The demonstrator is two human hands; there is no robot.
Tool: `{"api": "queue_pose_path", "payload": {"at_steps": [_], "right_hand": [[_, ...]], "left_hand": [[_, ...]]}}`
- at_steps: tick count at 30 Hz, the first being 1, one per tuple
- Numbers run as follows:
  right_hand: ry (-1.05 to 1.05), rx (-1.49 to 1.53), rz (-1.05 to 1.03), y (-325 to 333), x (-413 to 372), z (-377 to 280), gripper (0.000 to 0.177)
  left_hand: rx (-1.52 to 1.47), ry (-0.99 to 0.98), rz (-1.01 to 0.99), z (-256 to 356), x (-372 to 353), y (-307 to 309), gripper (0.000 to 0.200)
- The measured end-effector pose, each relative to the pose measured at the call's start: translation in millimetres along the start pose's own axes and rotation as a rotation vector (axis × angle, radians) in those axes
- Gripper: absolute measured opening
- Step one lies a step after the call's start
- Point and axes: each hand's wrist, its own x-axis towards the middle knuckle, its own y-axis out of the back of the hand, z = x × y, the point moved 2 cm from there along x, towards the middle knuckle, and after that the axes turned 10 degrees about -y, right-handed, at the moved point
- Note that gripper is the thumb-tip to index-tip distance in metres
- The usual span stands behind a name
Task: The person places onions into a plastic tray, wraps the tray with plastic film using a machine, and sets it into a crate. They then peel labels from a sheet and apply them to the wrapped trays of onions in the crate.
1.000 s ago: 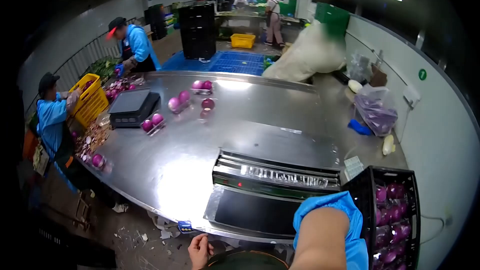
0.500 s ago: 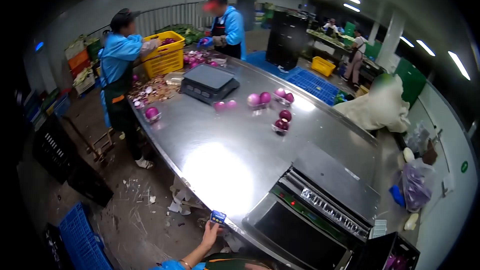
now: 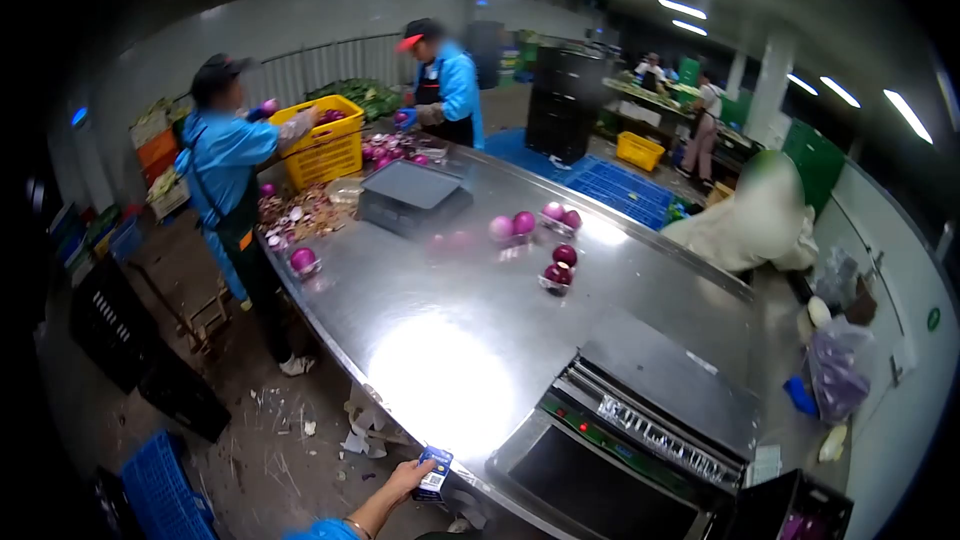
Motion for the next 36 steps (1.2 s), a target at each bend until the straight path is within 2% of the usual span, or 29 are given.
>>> {"api": "queue_pose_path", "payload": {"at_steps": [1, 3, 5, 7, 9, 10, 11, 12, 13, 14, 15, 17, 18, 19, 20, 21, 23, 24, 25, 27, 28, 29, 31, 32, 33, 34, 35, 36], "right_hand": [[-0.050, 0.056, -0.001, 1.1, -3.7, -7.9, 0.032], [0.051, 0.100, 0.174, -13.6, 8.9, 16.6, 0.032], [0.053, 0.094, 0.074, -1.3, -1.5, -6.7, 0.031], [0.076, 0.079, 0.051, 5.6, 1.2, -19.7, 0.028], [0.083, 0.073, 0.102, 1.2, 7.2, -18.8, 0.021], [0.101, 0.047, 0.088, 2.8, 10.3, -16.2, 0.024], [0.126, 0.120, 0.120, 6.0, 9.5, -23.4, 0.024], [0.143, 0.192, 0.145, 7.5, 3.4, -32.4, 0.025], [0.159, 0.269, 0.168, 6.6, -0.5, -36.8, 0.027], [0.164, 0.385, 0.106, -2.0, 21.6, -13.5, 0.034], [0.158, 0.413, 0.086, 4.5, 9.0, -39.6, 0.042], [0.296, 0.252, 0.022, 5.1, 30.6, -35.2, 0.045], [0.211, 0.162, -0.079, 10.2, 38.1, -37.7, 0.048], [0.129, 0.070, -0.177, 17.6, 40.3, -46.4, 0.051], [0.116, 0.207, -0.056, 19.8, 28.0, -62.5, 0.014], [0.279, 0.120, -0.025, 26.2, 20.5, -75.9, 0.016], [0.636, -0.032, 0.072, 27.3, 27.8, -65.3, 0.017], [0.720, -0.039, 0.099, 29.0, 25.9, -66.0, 0.014], [0.730, -0.090, 0.133, 35.4, 20.0, -70.8, 0.014], [0.777, -0.183, 0.258, 52.7, 8.0, -75.3, 0.014], [0.736, -0.224, 0.279, 61.2, -0.1, -75.2, 0.014], [0.708, -0.242, 0.302, 67.8, -6.3, -70.4, 0.013], [0.678, -0.389, 0.469, 91.1, -20.0, -53.2, 0.013], [0.628, -0.340, 0.585, 115.9, -39.1, -50.4, 0.014], [0.564, -0.287, 0.713, 147.2, -65.0, -50.0, 0.016], [0.434, -0.327, 0.995, 179.2, -99.4, -46.7, 0.015], [0.391, 0.074, 1.226, 207.8, -129.3, -27.0, 0.012], [0.380, 0.282, 1.380, 238.6, -168.9, -9.7, 0.011]], "left_hand": [[0.038, -0.012, 0.027, -6.6, 2.4, 2.7, 0.054], [0.114, -0.061, 0.067, -15.6, 18.3, 5.1, 0.051], [0.139, -0.034, 0.039, 16.8, 3.3, 1.5, 0.051], [0.211, -0.038, 0.038, 6.2, 12.9, 6.7, 0.043], [0.048, -0.074, 0.047, 110.4, -40.9, -17.1, 0.028], [0.181, -0.112, -0.081, 135.3, -59.3, -19.5, 0.032], [0.421, -0.542, -0.140, 130.4, -64.0, -27.0, 0.031], [0.378, -0.482, -0.256, 117.9, -71.1, -28.1, 0.030], [0.340, -0.418, -0.371, 175.5, -111.6, -42.1, 0.030], [0.398, -0.535, -0.431, 204.4, -130.3, -50.8, 0.028], [0.456, -0.646, -0.491, 221.8, -142.1, -59.7, 0.025], [0.305, -0.728, -0.607, 232.1, -148.0, -77.8, 0.022], [0.256, -0.725, -0.648, 224.3, -146.7, -82.3, 0.018], [0.358, -0.558, -0.715, 259.2, -155.9, -81.7, 0.021], [0.370, -0.515, -0.592, 248.0, -152.8, -80.7, 0.027], [0.384, -0.475, -0.469, 237.0, -149.2, -81.4, 0.032], [0.008, -0.460, -0.506, 250.7, -155.2, -85.8, 0.047], [-0.064, -0.388, -0.597, 277.3, -164.4, -90.0, 0.049], [0.106, -0.487, -0.645, 293.3, -165.6, -94.2, 0.038], [0.048, -0.453, -0.665, 294.3, -163.1, -108.8, 0.024], [0.065, -0.458, -0.650, 295.8, -163.5, -116.8, 0.021], [0.278, -0.530, -0.733, 294.5, -158.8, -122.8, 0.021], [0.473, -0.385, -0.983, 251.2, -144.2, -140.8, 0.033], [0.443, -0.444, -1.011, 238.9, -145.9, -147.8, 0.026], [0.643, -0.295, -1.064, 222.3, -139.4, -150.7, 0.029], [0.623, -0.209, -0.972, 209.9, -134.7, -149.4, 0.029], [0.620, -0.124, -0.884, 198.8, -131.4, -144.2, 0.029], [0.566, -0.257, -0.824, 194.6, -126.0, -132.9, 0.024]]}}
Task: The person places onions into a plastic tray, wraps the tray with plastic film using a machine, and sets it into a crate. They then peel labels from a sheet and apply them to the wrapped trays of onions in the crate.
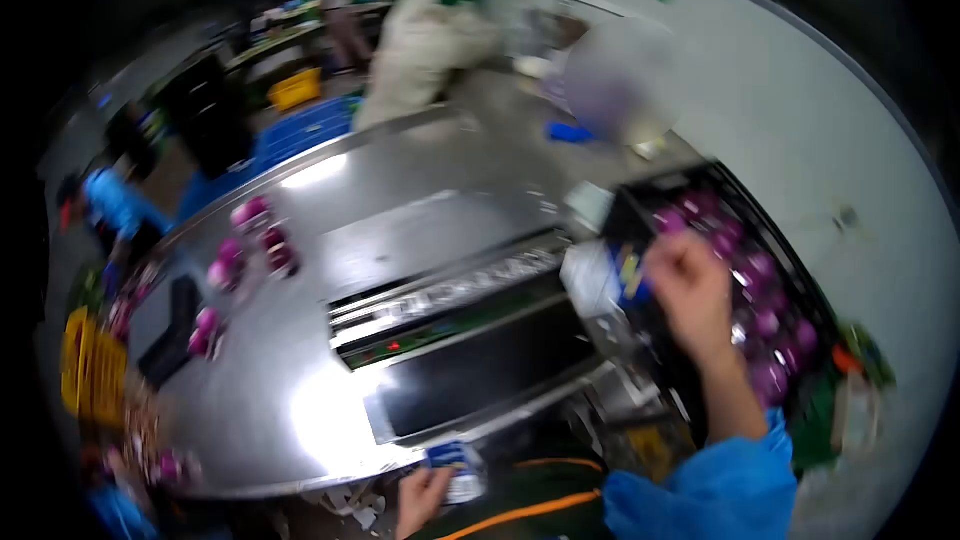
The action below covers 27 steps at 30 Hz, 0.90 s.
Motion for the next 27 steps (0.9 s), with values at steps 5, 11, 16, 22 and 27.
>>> {"api": "queue_pose_path", "payload": {"at_steps": [5, 11, 16, 22, 27], "right_hand": [[-0.317, 0.315, 0.199, 151.2, 88.0, 45.5, 0.030], [-0.668, 0.425, -0.029, 175.2, 172.6, 196.4, 0.027], [-0.790, 0.489, -0.068, 174.5, 199.1, 255.7, 0.024], [-0.839, 0.384, -0.122, 151.2, 202.0, 314.4, 0.023], [-0.750, -0.217, -0.095, 142.2, 200.0, 307.2, 0.038]], "left_hand": [[-0.483, -0.172, 0.230, 78.5, 27.3, -2.3, 0.075], [-0.353, -0.204, -0.217, 214.2, 66.7, -76.3, 0.060], [-0.259, -0.518, -0.246, 280.4, 127.3, -153.3, 0.036], [-0.391, -0.013, -0.296, 267.1, 144.8, -214.4, 0.021], [-0.159, -0.148, -0.342, 262.7, 155.0, -223.5, 0.015]]}}
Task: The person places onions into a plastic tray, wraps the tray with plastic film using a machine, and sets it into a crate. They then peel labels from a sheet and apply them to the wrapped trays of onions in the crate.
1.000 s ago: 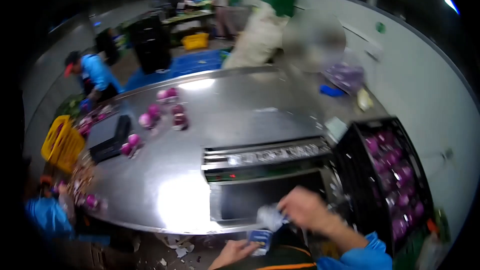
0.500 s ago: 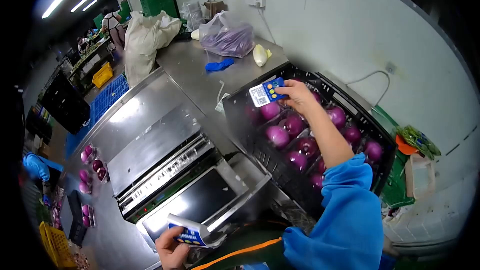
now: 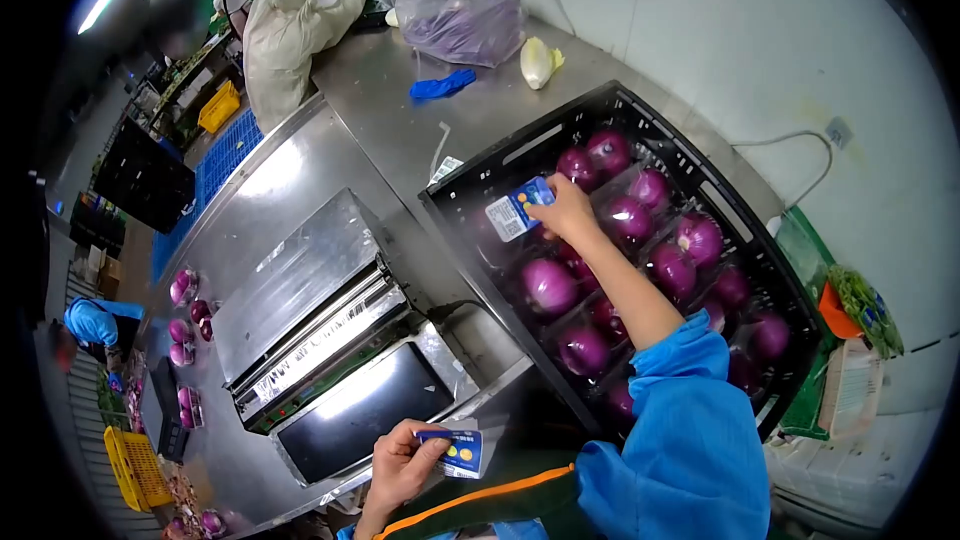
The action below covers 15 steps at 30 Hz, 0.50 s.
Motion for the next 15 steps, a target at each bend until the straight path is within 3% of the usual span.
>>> {"api": "queue_pose_path", "payload": {"at_steps": [1, 4, 5, 6, 8, 9, 10, 12, 13, 15], "right_hand": [[0.327, -0.317, 0.428, -2.2, 2.7, 14.9, 0.047], [0.396, -0.247, 0.374, 10.3, -33.9, -7.7, 0.053], [0.677, -0.339, 0.355, 4.2, -32.4, -9.1, 0.057], [0.549, -0.714, 0.313, -4.8, -33.9, -5.0, 0.061], [0.359, -0.882, 0.357, -7.0, -24.2, 0.3, 0.067], [0.457, -0.831, 0.540, -1.0, -36.5, -10.6, 0.068], [0.529, -0.660, 0.478, 9.8, -53.8, -19.7, 0.067], [0.615, -0.163, 0.081, 24.9, -118.8, -50.6, 0.051], [0.343, 0.069, -0.406, 24.0, -156.3, -56.5, 0.044], [0.391, 0.092, -0.869, 10.5, -223.1, -58.5, 0.039]], "left_hand": [[-0.027, 0.009, 0.018, -1.4, -0.5, 2.5, 0.015], [-0.143, 0.024, 0.032, 2.7, 3.5, 5.1, 0.019], [-0.189, 0.018, 0.036, 5.2, 7.8, 1.8, 0.020], [-0.229, 0.015, 0.038, 6.4, 8.0, 0.4, 0.021], [-0.113, -0.073, -0.066, -3.5, 11.0, 4.8, 0.021], [-0.099, -0.080, -0.087, 0.1, 12.6, 8.1, 0.020], [-0.094, -0.085, -0.105, 2.9, 14.8, 9.2, 0.019], [-0.109, -0.025, -0.127, 1.3, 19.5, 12.7, 0.016], [-0.052, -0.077, -0.121, 1.0, 24.2, 10.6, 0.015], [0.122, -0.153, -0.162, 13.7, 34.1, 6.4, 0.013]]}}
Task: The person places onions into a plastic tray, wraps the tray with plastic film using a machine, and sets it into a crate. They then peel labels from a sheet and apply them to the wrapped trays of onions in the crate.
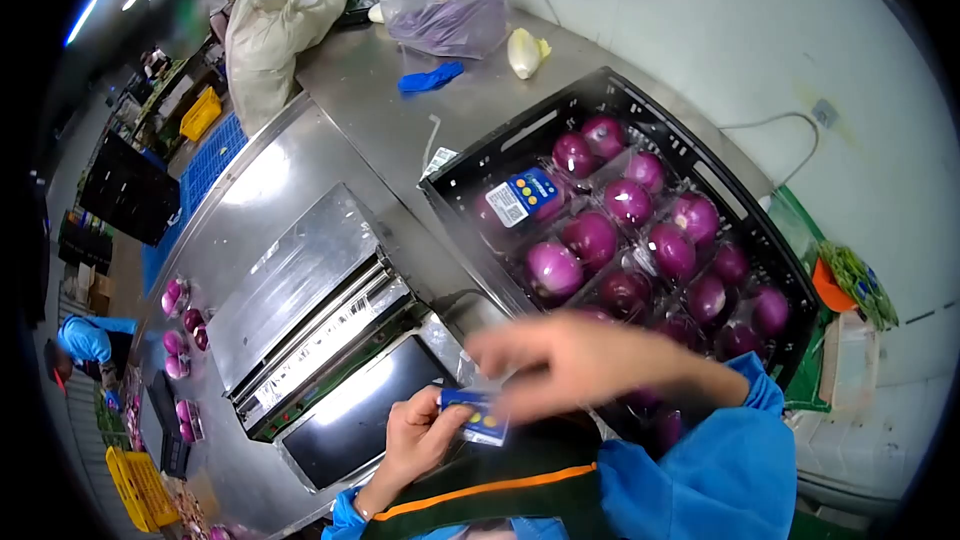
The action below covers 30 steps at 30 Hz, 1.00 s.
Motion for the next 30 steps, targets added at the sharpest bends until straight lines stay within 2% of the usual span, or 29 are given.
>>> {"api": "queue_pose_path", "payload": {"at_steps": [1, 3, 4, 5, 6, 7, 8, 9, 10, 11, 13, 14, 15, 16, 18, 19, 21, 23, 24, 25, 27, 29, 30], "right_hand": [[0.122, -0.188, 0.018, -15.1, -8.1, -18.6, 0.029], [-0.034, -0.285, 0.113, -11.6, -11.9, -14.1, 0.017], [0.038, -0.335, 0.393, 4.5, -18.1, -19.9, 0.009], [0.038, -0.339, 0.632, 28.6, -25.3, -12.1, 0.010], [-0.094, 0.030, 0.759, 56.1, -33.0, -7.2, 0.011], [-0.032, 0.060, 0.834, 80.0, -38.1, -11.2, 0.015], [-0.054, 0.122, 0.872, 103.7, -33.4, 12.2, 0.016], [-0.116, 0.184, 0.799, 114.7, -22.4, 34.4, 0.021], [-0.337, 0.005, 0.795, 121.9, -10.0, 56.8, 0.025], [-0.391, 0.116, 0.751, 124.3, 4.7, 86.0, 0.028], [-0.475, -0.018, 0.829, 130.6, 21.5, 129.1, 0.036], [-0.410, -0.203, 0.909, 140.6, 25.1, 154.8, 0.037], [-0.344, -0.385, 0.981, 136.5, 27.1, 150.3, 0.039], [-0.390, -0.574, 1.084, 127.4, 18.2, 146.5, 0.044], [-0.286, -0.576, 1.099, 112.3, 8.6, 129.9, 0.050], [-0.233, -0.579, 1.103, 107.8, 6.5, 127.5, 0.053], [-0.177, -1.056, 0.966, 99.2, 11.6, 129.1, 0.058], [-0.448, -0.993, 0.877, 97.5, 15.9, 133.6, 0.057], [-0.340, -1.051, 0.952, 88.4, 11.2, 115.0, 0.057], [-0.231, -1.113, 1.025, 76.3, -0.4, 91.6, 0.057], [-0.136, -0.178, 0.613, 27.5, -29.3, 24.1, 0.051], [0.092, -0.212, 0.263, -17.3, -50.4, -3.3, 0.045], [0.064, -0.266, 0.261, -36.7, -54.6, -6.4, 0.041]], "left_hand": [[0.080, -0.076, -0.047, 2.4, 5.3, -0.8, 0.017], [0.043, 0.010, -0.315, 4.2, 14.1, -5.0, 0.024], [0.079, 0.041, -0.377, -12.7, 10.6, -9.1, 0.029], [-0.012, 0.168, -0.303, -26.0, 4.8, -9.6, 0.027], [-0.097, 0.295, -0.229, -37.5, -1.4, -7.8, 0.026], [-0.177, 0.422, -0.155, -44.4, -4.8, -3.0, 0.025], [-0.302, 0.450, -0.092, -37.5, -2.5, 4.5, 0.028], [-0.588, 0.390, -0.073, -23.2, 0.1, 9.0, 0.049], [-0.618, 0.183, -0.032, -19.0, 5.0, 9.2, 0.061], [-0.643, -0.029, 0.009, -14.8, 8.0, 10.3, 0.075], [-0.659, -0.120, 0.030, 7.4, 2.7, 12.3, 0.089], [-0.543, -0.135, 0.025, 0.1, -5.8, 15.9, 0.087], [-0.488, -0.063, -0.055, -9.3, -16.2, 19.5, 0.073], [-0.424, -0.028, -0.104, -10.9, -22.3, 20.4, 0.062], [-0.388, -0.024, -0.153, -12.7, -28.2, 19.2, 0.035], [-0.426, -0.065, -0.162, -22.1, -31.2, 17.0, 0.036], [-0.466, -0.027, -0.051, -10.8, -27.4, 7.0, 0.032], [-0.560, 0.035, -0.044, 9.4, -19.9, 0.2, 0.032], [-0.606, 0.063, -0.047, 14.8, -16.4, -0.9, 0.032], [-0.493, 0.023, -0.030, 14.4, -15.8, -0.8, 0.029], [-0.266, -0.075, -0.155, 11.2, -11.8, 2.0, 0.022], [-0.117, -0.183, -0.135, 9.0, -5.8, -5.9, 0.015], [-0.013, -0.293, -0.126, 13.8, -0.7, -12.0, 0.012]]}}
